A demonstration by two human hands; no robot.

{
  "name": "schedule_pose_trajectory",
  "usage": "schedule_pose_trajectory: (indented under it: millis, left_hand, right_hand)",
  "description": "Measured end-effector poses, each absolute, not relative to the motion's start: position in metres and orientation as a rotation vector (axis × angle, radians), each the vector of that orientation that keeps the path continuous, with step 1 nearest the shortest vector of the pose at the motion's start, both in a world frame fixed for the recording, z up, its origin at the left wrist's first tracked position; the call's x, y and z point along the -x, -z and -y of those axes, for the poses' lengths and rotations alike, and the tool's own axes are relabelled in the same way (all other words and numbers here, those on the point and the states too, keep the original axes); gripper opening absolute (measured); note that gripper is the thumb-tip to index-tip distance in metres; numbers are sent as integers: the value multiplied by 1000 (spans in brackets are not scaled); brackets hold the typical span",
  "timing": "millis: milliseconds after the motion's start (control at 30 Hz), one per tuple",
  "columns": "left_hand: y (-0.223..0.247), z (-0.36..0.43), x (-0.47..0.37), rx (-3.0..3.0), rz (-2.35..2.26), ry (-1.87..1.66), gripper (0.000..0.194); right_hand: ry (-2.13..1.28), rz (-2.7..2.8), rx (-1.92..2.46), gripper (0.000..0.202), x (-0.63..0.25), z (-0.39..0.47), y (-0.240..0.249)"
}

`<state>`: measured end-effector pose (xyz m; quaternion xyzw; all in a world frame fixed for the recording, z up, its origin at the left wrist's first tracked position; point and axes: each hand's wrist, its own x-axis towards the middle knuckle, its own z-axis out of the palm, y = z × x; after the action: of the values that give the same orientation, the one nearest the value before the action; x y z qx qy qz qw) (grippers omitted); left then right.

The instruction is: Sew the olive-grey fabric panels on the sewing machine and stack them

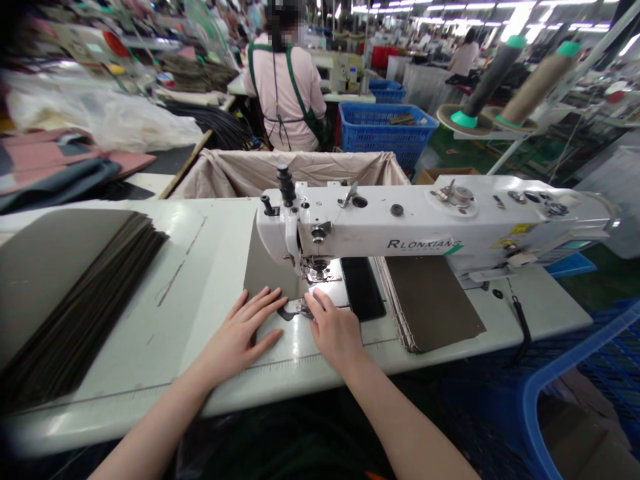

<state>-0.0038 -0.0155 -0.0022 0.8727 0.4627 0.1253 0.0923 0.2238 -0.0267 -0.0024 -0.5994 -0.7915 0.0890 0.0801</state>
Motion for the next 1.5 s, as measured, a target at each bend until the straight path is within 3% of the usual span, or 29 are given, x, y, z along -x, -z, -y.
schedule_pose_trajectory:
  millis: [1500]
  left_hand:
    - [13, 16, 5, -2579, -1459, -458, 60]
  right_hand:
    - [-283, 2286, 1723, 48, -226, 27, 8]
